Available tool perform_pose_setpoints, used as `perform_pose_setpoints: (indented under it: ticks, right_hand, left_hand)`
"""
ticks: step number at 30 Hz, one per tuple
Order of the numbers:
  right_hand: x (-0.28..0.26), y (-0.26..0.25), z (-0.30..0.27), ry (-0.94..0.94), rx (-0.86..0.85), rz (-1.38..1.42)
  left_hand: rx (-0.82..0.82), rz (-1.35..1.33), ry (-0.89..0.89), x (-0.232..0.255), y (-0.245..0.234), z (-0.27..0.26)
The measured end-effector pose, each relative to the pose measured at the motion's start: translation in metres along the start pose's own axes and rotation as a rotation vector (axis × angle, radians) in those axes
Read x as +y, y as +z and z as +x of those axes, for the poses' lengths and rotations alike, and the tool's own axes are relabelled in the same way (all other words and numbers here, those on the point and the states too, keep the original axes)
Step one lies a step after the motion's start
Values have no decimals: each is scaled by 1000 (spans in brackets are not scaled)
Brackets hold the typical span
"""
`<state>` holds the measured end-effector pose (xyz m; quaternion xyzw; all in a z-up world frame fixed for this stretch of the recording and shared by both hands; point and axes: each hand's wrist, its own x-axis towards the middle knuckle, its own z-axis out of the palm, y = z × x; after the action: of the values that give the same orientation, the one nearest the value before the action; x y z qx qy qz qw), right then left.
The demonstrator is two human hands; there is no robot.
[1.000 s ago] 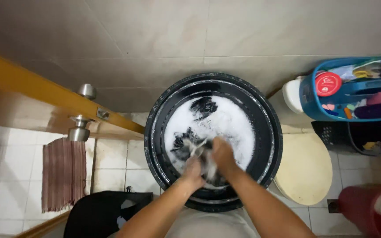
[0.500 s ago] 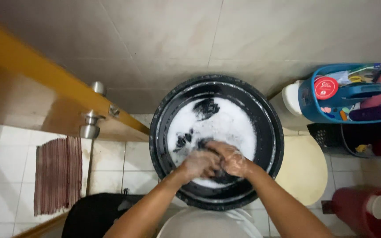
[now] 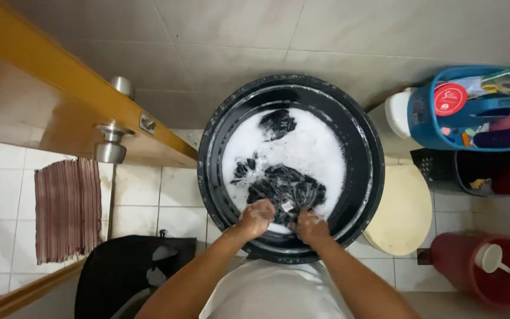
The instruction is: Manually wash dark clothes in a tub with soapy water.
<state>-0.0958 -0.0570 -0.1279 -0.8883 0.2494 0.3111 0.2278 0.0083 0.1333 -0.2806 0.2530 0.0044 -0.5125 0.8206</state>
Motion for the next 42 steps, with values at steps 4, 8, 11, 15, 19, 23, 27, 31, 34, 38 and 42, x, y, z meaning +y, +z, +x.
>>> perform_pose_setpoints:
  ticks: [4, 8, 11, 15, 19, 23, 27, 31, 34, 38, 42]
  right_hand:
    - [18, 38, 21, -45, 170, 82]
    - [-55, -75, -62, -121, 136, 338]
    - [-75, -150, -117, -366, 178, 533]
    - [-51, -198, -149, -385, 539, 795]
    - [-1, -215, -113, 66, 555, 827]
    - [31, -167, -91, -107, 284, 341]
    - [59, -107, -46, -273, 161, 1479]
    - [-82, -154, -100, -269, 547, 736]
    - [-145, -117, -89, -1395, 546, 1068]
    - [-94, -107, -1, -485, 421, -123]
    - [-120, -131, -26, -399, 573, 202]
  left_hand:
    - [54, 496, 40, 61, 95, -33]
    - [120, 1295, 137, 120, 193, -47]
    - [142, 1693, 201, 127, 235, -32]
    - [177, 1760, 385, 118, 204, -22]
    - [149, 1636, 449, 156, 185, -29]
    - [237, 1826, -387, 236, 241, -49]
    - [-125, 1593, 17, 207, 178, -44]
    - [41, 1392, 78, 174, 255, -36]
    - [266, 1106, -96, 162, 291, -29]
    - [552, 700, -299, 156, 321, -22]
    - [807, 271, -480, 151, 318, -14]
